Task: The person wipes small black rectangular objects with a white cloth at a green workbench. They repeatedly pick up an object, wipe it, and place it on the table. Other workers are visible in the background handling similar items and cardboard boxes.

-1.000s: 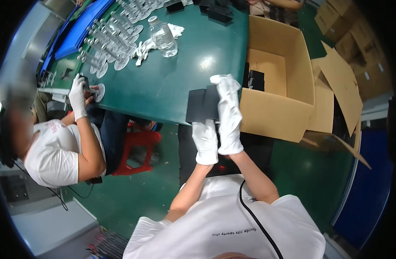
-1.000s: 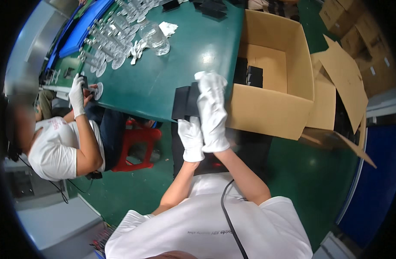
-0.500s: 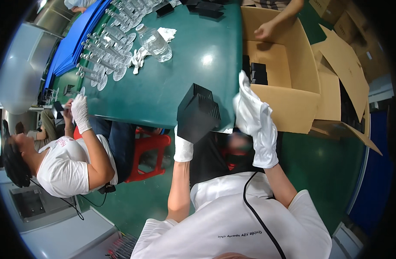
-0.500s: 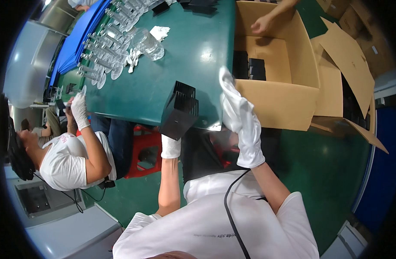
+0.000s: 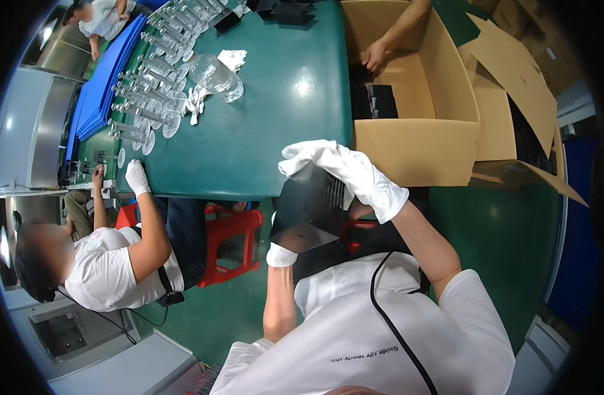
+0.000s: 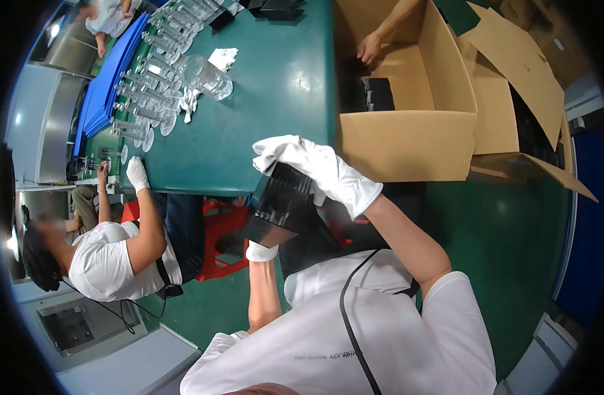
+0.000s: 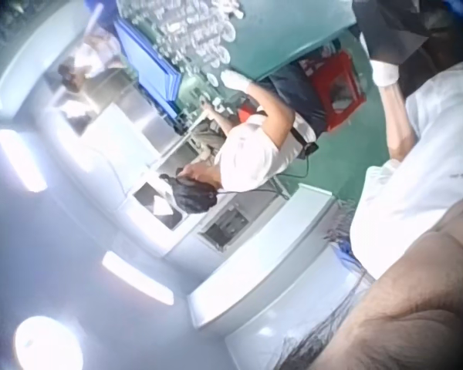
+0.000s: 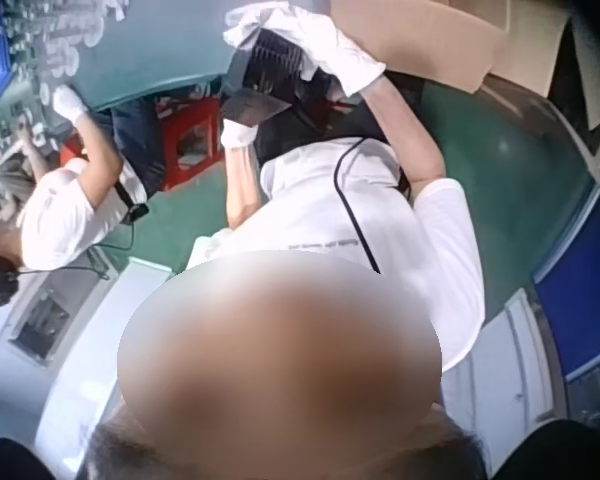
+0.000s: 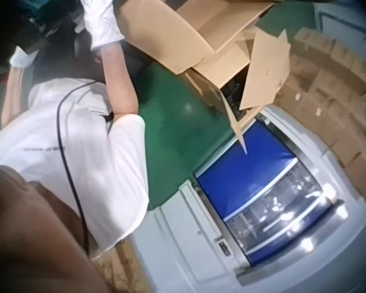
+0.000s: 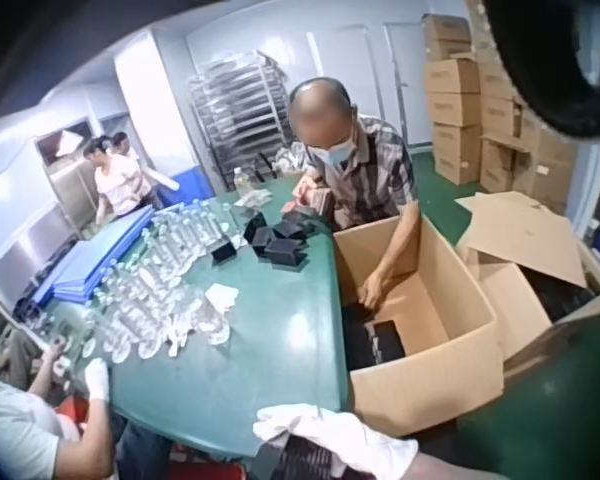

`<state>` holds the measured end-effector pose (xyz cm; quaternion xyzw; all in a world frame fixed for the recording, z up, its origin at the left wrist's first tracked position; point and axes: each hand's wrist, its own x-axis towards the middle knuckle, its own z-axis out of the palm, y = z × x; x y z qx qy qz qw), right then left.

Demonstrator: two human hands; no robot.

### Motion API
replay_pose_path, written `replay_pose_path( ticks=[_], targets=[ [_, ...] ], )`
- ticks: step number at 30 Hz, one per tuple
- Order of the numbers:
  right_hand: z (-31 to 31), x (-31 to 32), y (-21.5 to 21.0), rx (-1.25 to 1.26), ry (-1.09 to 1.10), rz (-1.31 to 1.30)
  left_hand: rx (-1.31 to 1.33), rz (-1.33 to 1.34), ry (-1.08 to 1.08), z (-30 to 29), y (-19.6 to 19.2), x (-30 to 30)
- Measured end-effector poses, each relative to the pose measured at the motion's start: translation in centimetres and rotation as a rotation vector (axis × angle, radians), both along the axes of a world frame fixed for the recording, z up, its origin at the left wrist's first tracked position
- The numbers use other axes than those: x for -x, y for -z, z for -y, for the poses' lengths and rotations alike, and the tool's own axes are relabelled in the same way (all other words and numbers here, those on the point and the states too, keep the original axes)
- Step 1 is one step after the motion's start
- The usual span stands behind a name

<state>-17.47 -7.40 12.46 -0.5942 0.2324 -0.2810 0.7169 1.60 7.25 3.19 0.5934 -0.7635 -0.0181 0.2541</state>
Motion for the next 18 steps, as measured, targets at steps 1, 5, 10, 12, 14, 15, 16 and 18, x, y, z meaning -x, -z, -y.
replay_pose_path(
  ticks=[1,5,10,12,14,15,16,18],
  targets=[
    [-0.1,0.1,0.0,-0.114,0.003,0.052,0.046,0.012,0.024,0.1,0.3,0.0],
    [-1.2,-0.4,-0.1,-0.764,-0.084,0.455,0.161,-0.094,0.070,0.0,0.2,1.1],
    [-4.2,-2.6,7.0,-1.059,-0.046,0.390,0.132,0.227,-0.074,1.9,-4.2,3.2],
    [-5.5,-1.0,9.5,-0.871,0.038,0.177,-0.065,0.001,-0.195,1.3,-2.2,2.2],
    [-6.4,0.1,9.1,-0.598,0.001,-0.048,-0.203,-0.746,-0.324,1.6,-1.6,2.1],
    [-6.9,0.6,8.9,-0.447,-0.021,-0.152,-0.150,-0.926,-0.394,2.4,-2.5,2.6],
    [-7.6,1.2,8.7,-0.301,-0.035,-0.251,-0.077,-1.097,-0.455,3.2,-3.5,3.1],
    [-8.3,1.7,10.3,-0.438,-0.050,-0.145,0.143,-0.835,-0.493,5.1,-2.1,2.6]
  ],
)
